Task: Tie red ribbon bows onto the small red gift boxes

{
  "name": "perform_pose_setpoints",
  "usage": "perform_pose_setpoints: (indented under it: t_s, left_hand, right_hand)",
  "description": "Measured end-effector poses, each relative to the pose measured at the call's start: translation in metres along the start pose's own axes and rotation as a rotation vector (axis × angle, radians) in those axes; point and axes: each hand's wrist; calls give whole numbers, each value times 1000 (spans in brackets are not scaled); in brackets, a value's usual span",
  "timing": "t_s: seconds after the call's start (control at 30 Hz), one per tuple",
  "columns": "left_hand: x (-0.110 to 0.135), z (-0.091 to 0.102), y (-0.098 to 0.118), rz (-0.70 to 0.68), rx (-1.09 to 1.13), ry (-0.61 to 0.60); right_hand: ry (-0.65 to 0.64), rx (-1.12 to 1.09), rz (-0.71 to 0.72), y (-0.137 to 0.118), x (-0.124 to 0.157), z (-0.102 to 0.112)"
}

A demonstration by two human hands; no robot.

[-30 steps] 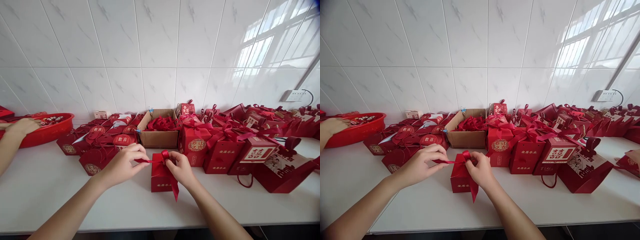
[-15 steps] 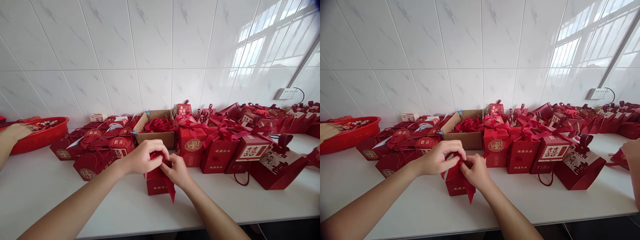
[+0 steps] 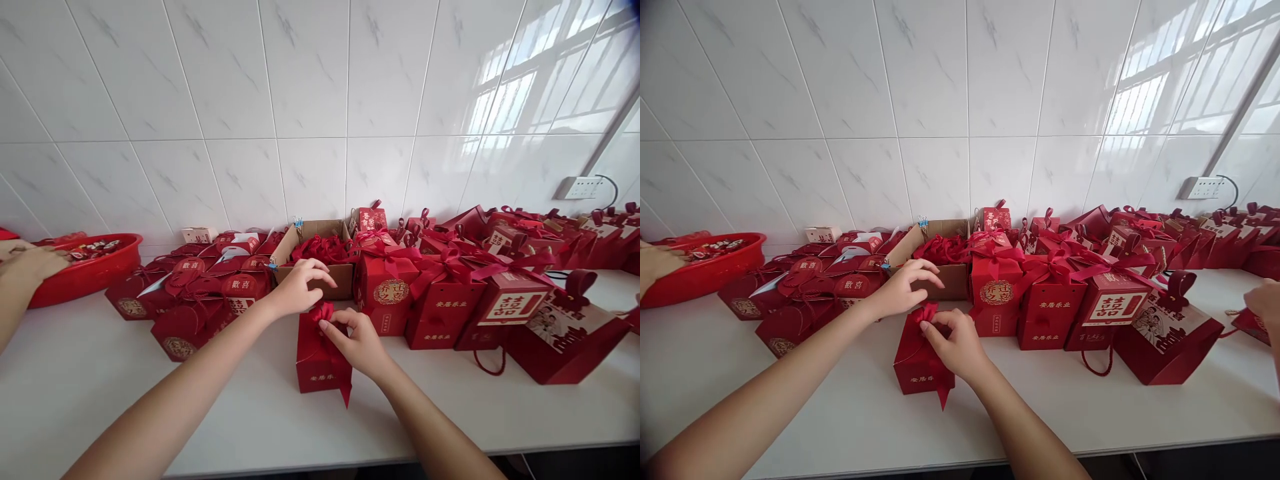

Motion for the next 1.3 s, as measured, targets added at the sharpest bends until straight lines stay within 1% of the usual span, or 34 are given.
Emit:
perform_pose_setpoints:
  t_s: [0.07, 0.1, 0.23, 0.37, 0.47, 0.53, 0.6, 0.7, 0.8, 0.9, 0.97, 1.03, 1.1, 1.17, 1.3]
  left_hand:
    - [14, -2, -4, 3, 96, 79]
    - [21, -2, -4, 11, 162, 90]
    - [45, -10, -6, 81, 389, 41]
    - [58, -25, -14, 154, 578, 44]
    - [64, -34, -18, 195, 651, 54]
    - [67, -36, -18, 202, 690, 90]
    - [69, -35, -16, 194, 721, 118]
    - [72, -32, -11, 170, 749, 98]
    - [72, -33, -8, 162, 668, 86]
    - [71, -36, -8, 170, 585, 161]
    - [71, -39, -8, 148, 583, 229]
    - [71, -41, -8, 123, 592, 257]
    - [72, -41, -8, 126, 589, 237]
    - [73, -41, -7, 151, 587, 191]
    - [74, -39, -4, 203, 634, 123]
  right_hand:
    - [-3, -15, 3, 1, 0, 0]
    - [-1, -17, 11, 1, 0, 0]
    - [13, -24, 24, 0, 0, 0]
    - [0, -54, -6, 2, 0, -1]
    - [-1, -28, -4, 3, -1, -2]
    - [-1, -23, -1, 4, -1, -2]
    - [-3, -32, -8, 4, 0, -1]
    - [-9, -34, -26, 5, 1, -1]
    - [-9, -2, -17, 5, 2, 0]
    - [-8, -30, -24, 7, 1, 0]
    - [-15, -99, -56, 8, 1, 0]
    - [-27, -183, -83, 8, 0, -1]
    - [-35, -255, -96, 7, 0, -2]
    - [-20, -294, -103, 8, 1, -4]
    - [21, -283, -90, 11, 1, -4]
Point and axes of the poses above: each hand's wrist, its own x-axis away from the middle knuckle, its own z-axis out of the back of the hand, y = z × x, and after that the axes turned 2 degrees about y, right-handed
